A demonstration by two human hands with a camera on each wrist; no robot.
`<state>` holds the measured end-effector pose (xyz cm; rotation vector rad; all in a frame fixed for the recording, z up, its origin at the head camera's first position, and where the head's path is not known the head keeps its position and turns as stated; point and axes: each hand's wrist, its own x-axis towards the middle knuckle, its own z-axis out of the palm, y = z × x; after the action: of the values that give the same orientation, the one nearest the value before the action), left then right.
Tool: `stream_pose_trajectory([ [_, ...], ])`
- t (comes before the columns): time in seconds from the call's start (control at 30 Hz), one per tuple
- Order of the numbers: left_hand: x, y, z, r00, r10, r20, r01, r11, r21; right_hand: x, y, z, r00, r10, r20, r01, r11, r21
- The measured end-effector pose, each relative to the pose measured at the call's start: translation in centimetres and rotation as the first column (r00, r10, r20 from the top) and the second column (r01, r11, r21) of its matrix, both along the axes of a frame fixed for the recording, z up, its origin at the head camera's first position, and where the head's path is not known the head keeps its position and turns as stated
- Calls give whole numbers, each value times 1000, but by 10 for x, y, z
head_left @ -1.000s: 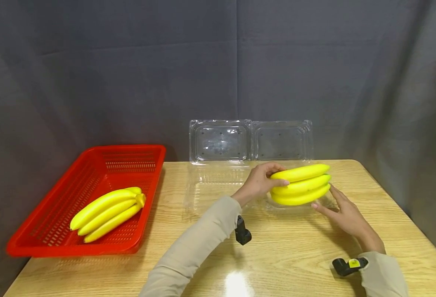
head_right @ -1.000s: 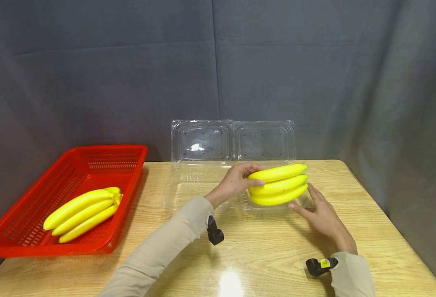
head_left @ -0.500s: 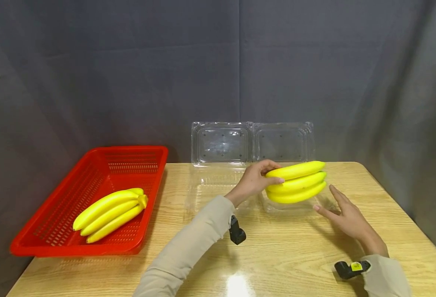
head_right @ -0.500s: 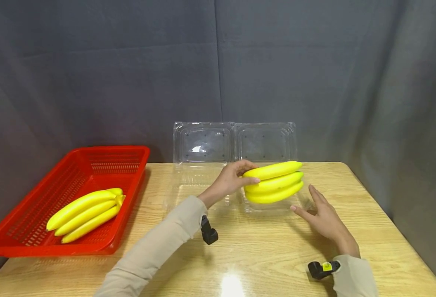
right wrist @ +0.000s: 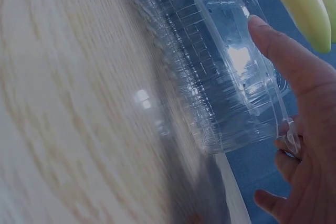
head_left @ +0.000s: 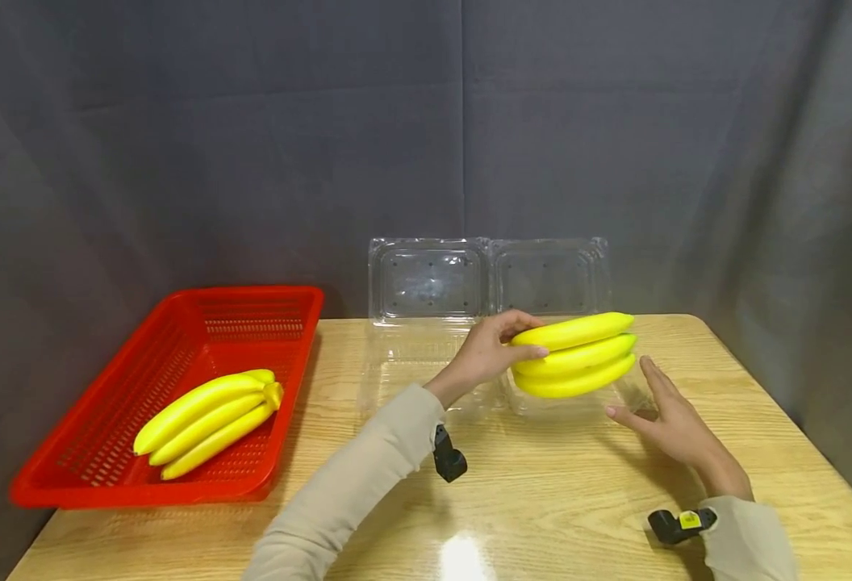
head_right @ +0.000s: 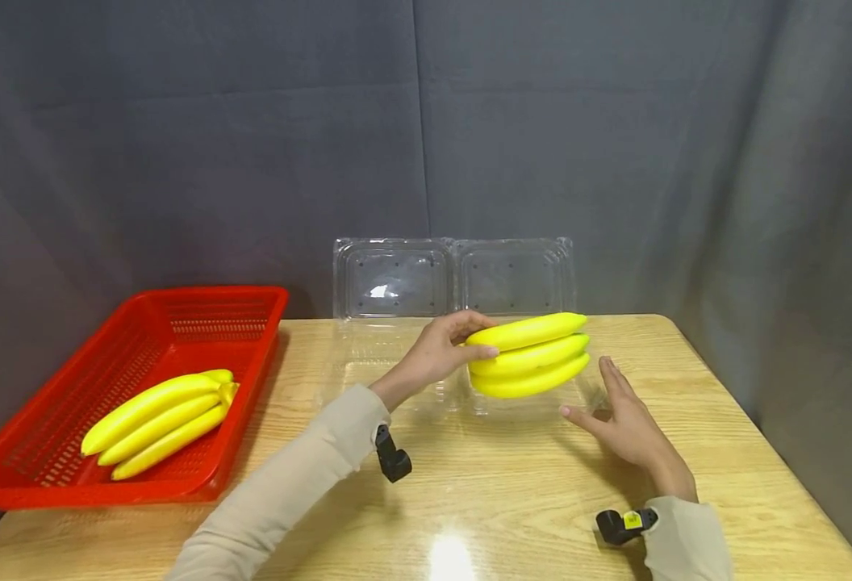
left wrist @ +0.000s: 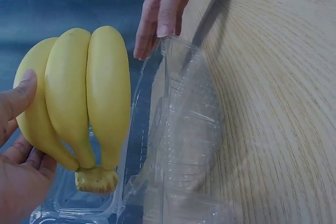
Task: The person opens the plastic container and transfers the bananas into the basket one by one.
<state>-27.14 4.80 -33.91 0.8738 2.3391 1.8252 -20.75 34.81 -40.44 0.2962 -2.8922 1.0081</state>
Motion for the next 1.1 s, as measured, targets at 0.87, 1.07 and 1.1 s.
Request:
stream_pose_trajectory([
  [0.87,16,-43,8,1000,11,-24,-11,1000,3,-1,-9,0,1000,-1,-5,1,1000,0],
  [1.07,23,-52,10,999,5,-32,-5,1000,-4,-1,-9,-1,1000,-2,6,2,1000,0],
  [1.1,25,-54,10,1000,6,-29,-6,1000,-6,-1,-9,-1,1000,-1,8,1,1000,2],
])
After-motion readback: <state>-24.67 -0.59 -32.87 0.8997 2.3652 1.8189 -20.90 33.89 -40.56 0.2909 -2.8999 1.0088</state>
